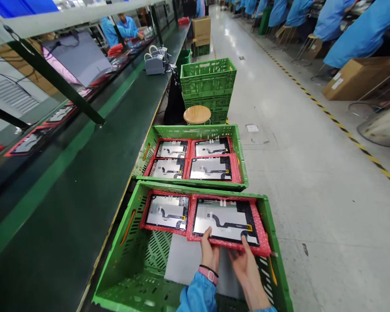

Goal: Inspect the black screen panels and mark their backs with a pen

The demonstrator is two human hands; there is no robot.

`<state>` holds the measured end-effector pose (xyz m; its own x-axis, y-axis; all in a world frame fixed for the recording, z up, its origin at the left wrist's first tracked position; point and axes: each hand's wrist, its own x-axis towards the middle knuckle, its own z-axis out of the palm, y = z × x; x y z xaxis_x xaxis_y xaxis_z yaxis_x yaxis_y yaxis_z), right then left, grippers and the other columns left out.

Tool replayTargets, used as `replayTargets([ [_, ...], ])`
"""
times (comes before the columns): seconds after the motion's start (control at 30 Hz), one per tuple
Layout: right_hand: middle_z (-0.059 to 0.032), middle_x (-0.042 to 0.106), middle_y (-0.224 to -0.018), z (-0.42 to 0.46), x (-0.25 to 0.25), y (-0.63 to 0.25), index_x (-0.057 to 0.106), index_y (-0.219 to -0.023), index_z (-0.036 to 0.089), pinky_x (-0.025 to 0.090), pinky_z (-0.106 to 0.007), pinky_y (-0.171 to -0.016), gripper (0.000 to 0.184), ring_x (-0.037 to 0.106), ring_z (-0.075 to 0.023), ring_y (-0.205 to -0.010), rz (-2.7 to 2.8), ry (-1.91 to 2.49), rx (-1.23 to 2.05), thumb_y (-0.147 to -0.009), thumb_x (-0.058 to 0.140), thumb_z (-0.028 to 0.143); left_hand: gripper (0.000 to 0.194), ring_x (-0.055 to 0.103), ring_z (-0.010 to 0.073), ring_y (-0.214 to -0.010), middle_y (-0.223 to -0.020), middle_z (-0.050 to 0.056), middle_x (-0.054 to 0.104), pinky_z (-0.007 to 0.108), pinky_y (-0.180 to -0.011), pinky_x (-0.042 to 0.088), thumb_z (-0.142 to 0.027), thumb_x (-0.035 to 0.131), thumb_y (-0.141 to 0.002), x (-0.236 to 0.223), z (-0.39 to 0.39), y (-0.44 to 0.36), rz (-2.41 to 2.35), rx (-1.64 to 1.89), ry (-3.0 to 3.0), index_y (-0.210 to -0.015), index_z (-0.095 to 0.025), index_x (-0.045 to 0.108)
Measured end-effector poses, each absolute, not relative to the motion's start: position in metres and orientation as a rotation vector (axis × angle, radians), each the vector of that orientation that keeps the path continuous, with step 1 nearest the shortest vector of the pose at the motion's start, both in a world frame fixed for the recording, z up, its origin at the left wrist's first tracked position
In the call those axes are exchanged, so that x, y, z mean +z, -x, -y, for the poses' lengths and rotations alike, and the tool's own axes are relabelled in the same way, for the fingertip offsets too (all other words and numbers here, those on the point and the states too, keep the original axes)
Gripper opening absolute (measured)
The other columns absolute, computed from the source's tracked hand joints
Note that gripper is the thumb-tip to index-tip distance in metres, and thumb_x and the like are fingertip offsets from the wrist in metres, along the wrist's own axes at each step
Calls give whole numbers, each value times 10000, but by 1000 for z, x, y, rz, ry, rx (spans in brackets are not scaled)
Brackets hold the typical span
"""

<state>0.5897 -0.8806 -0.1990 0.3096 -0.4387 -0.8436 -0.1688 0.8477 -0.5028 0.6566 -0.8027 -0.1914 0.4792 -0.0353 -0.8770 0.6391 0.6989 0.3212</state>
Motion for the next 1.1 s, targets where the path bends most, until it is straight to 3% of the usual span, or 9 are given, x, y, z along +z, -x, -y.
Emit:
replayTargets([
  [0.1,15,726,-905,876,-186,-573,634,-1000,271,545,-399,-801,497,669,-209,-864,-1181,606,-264,-638,711,603,285,694,227,-925,-960,94,724,326,-863,546,-149,580,-762,-188,769,-652,-982,-401,-658,-1040,-142,641],
  [0.17,-6,739,-890,867,-182,-567,650,-943,255,548,-415,-809,573,680,-243,-882,-1154,646,-250,-522,761,627,324,703,242,-884,-926,105,730,364,-862,549,-126,583,-750,-186,734,-653,-977,-404,-659,-1070,-133,635],
  [0.33,-59,750,-927,824,-187,-578,684,-947,189,526,-441,-862,563,689,-298,-916,-1061,827,-113,-436,879,324,504,714,216,-838,-887,57,743,332,-832,555,-28,568,-711,-183,650,-669,-1008,-347,-751,-1186,-195,588],
  [0.5,-20,734,-1020,819,-199,-584,686,-977,219,417,-403,-1012,534,617,-286,-1088,-1123,1054,-196,-487,839,364,491,713,230,-853,-880,56,744,351,-835,558,-42,566,-718,-191,654,-667,-1018,-359,-755,-1182,-200,586],
  [0.6,-10,719,-1021,853,-202,-577,664,-1013,213,411,-378,-1004,501,612,-262,-1067,-1208,1181,-273,-555,811,355,396,707,230,-867,-890,73,736,347,-837,558,-62,562,-745,-198,697,-657,-991,-416,-685,-1123,-170,612],
  [0.7,-30,704,-957,890,-202,-570,660,-965,164,403,-444,-980,308,620,-239,-996,-1299,1282,-294,-688,755,261,343,705,207,-838,-860,77,725,316,-834,554,-43,545,-747,-202,745,-653,-987,-461,-618,-1067,-134,630],
  [0.8,-30,680,-1011,903,-201,-563,649,-1015,161,375,-476,-998,282,593,-235,-1045,-1361,1307,-308,-747,728,192,307,699,196,-820,-837,79,708,311,-820,553,-34,509,-762,-203,780,-655,-998,-482,-569,-1031,-111,635],
  [0.97,-72,564,-1248,874,-202,-551,561,-1183,177,464,-464,-921,324,559,-242,-1105,-1496,1063,-353,-869,617,236,168,652,131,-743,-858,45,668,280,-729,546,-83,502,-866,-209,793,-657,-1095,-514,-602,-990,-114,610],
  [1.1,-78,596,-1169,852,-209,-565,570,-1162,177,539,-402,-797,288,615,-204,-968,-1539,676,-177,-904,574,304,129,597,110,-678,-859,19,627,264,-607,522,-222,557,-898,-214,778,-658,-1179,-624,-664,-959,-117,599],
])
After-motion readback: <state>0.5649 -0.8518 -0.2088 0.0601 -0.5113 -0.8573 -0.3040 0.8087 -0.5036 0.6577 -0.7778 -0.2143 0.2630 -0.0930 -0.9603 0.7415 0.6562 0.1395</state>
